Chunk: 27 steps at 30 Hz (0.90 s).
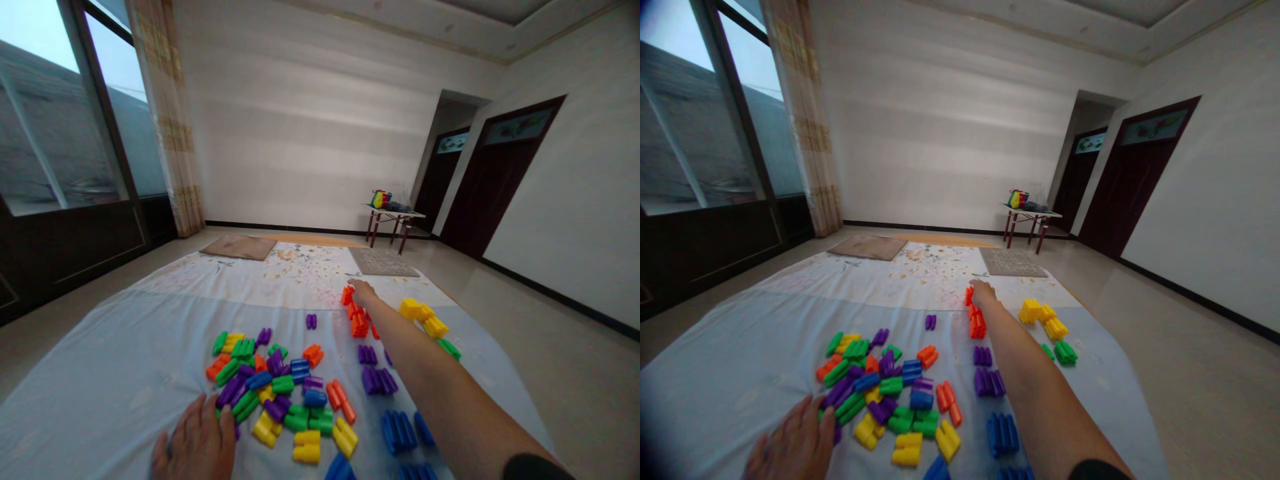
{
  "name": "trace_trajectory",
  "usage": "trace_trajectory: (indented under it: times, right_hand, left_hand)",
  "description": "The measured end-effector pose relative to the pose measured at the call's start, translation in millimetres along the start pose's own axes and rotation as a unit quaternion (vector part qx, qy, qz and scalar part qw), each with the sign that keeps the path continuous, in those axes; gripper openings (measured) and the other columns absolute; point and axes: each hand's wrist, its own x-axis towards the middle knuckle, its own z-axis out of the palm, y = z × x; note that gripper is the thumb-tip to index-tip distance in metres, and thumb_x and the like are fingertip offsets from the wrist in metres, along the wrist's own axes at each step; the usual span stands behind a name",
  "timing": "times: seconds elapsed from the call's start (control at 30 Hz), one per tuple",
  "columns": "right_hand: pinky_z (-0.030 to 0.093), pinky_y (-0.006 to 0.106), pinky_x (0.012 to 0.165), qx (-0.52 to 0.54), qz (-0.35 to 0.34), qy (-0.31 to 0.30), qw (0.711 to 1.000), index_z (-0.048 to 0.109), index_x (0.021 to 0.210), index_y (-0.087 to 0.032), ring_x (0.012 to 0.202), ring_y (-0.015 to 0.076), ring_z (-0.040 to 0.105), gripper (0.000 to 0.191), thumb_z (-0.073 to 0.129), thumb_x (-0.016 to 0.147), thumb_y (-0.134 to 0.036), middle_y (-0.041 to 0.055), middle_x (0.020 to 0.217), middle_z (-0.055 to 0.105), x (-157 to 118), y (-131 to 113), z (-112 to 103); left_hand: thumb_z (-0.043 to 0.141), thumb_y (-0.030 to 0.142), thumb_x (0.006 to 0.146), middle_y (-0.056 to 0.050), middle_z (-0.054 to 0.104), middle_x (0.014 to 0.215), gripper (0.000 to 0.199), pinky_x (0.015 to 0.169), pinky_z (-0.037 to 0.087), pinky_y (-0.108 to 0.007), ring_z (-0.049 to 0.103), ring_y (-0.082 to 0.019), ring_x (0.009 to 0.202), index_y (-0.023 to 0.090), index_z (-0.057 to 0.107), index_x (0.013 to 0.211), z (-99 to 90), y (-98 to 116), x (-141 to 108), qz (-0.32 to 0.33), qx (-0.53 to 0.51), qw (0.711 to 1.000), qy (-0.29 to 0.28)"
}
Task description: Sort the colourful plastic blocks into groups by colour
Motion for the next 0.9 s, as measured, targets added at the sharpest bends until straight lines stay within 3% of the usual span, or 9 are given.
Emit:
trace_trajectory:
  times: [0.1, 0.2, 0.3, 0.43, 0.6, 0.7, 0.9]
  right_hand:
    - [0.039, 0.040, 0.100, 0.020, -0.027, 0.015, 0.999, 0.051, 0.129, -0.015, 0.123, 0.0239, 0.047, 0.042, 0.044, 0.089, -0.007, 0.0147, 0.132, 0.051, -15, -10, -8]
    - [0.034, 0.032, 0.104, 0.044, -0.099, 0.016, 0.994, 0.052, 0.129, -0.016, 0.126, 0.0187, 0.043, 0.043, 0.044, 0.087, -0.007, 0.0109, 0.135, 0.050, -41, -29, -14]
    - [0.040, 0.027, 0.096, 0.063, -0.179, -0.014, 0.982, 0.058, 0.122, -0.019, 0.111, 0.0155, 0.055, 0.036, 0.052, 0.086, -0.017, 0.0068, 0.123, 0.059, -79, -52, -13]
    - [0.047, 0.031, 0.080, 0.078, -0.285, -0.105, 0.950, 0.065, 0.113, -0.017, 0.091, 0.0195, 0.062, 0.033, 0.061, 0.082, -0.029, 0.0089, 0.105, 0.067, -129, -74, -6]
    - [0.047, 0.028, 0.069, 0.057, -0.303, -0.172, 0.935, 0.066, 0.108, -0.019, 0.085, 0.0209, 0.063, 0.043, 0.072, 0.070, -0.037, 0.0064, 0.100, 0.069, -162, -81, 5]
    - [0.046, 0.029, 0.073, 0.032, -0.319, -0.154, 0.935, 0.069, 0.101, -0.021, 0.087, 0.0209, 0.062, 0.030, 0.069, 0.070, -0.022, 0.0047, 0.094, 0.069, -170, -78, 13]
    - [0.045, 0.029, 0.086, 0.152, -0.355, -0.068, 0.920, 0.066, 0.099, -0.017, 0.096, 0.0181, 0.059, 0.028, 0.066, 0.072, -0.010, 0.0063, 0.099, 0.066, -195, -70, 19]
  left_hand:
    - [0.029, 0.028, 0.087, -0.018, 0.053, 0.132, 0.048, 0.107, 0.022, -0.052, 0.045, -0.028, 0.123, 0.008, 0.056, 0.122, -10.8, 6, 0, -0.029, -0.041, 0.998, 0.026]
    - [0.029, 0.028, 0.088, -0.018, 0.052, 0.132, 0.048, 0.108, 0.021, -0.051, 0.045, -0.029, 0.122, 0.008, 0.055, 0.122, -22.2, 10, 0, -0.035, -0.063, 0.997, 0.030]
    - [0.030, 0.027, 0.088, -0.018, 0.054, 0.130, 0.047, 0.106, 0.021, -0.051, 0.045, -0.030, 0.120, 0.007, 0.055, 0.122, -27.3, 12, 1, -0.043, -0.077, 0.996, 0.026]
    - [0.026, 0.029, 0.089, -0.019, 0.054, 0.128, 0.049, 0.105, 0.022, -0.051, 0.045, -0.031, 0.120, 0.006, 0.053, 0.123, -27.6, 12, 1, -0.045, -0.095, 0.994, 0.039]
    - [0.026, 0.030, 0.089, -0.019, 0.055, 0.126, 0.048, 0.104, 0.023, -0.052, 0.047, -0.031, 0.118, 0.006, 0.054, 0.120, -31.3, 14, 2, -0.060, -0.118, 0.991, 0.037]
    - [0.026, 0.030, 0.089, -0.019, 0.056, 0.124, 0.047, 0.104, 0.023, -0.052, 0.048, -0.031, 0.116, 0.006, 0.055, 0.118, -32.6, 14, 2, -0.061, -0.131, 0.989, 0.040]
    - [0.025, 0.030, 0.089, -0.019, 0.056, 0.123, 0.048, 0.103, 0.023, -0.053, 0.048, -0.031, 0.116, 0.006, 0.054, 0.118, -29.8, 14, 3, -0.057, -0.140, 0.987, 0.050]
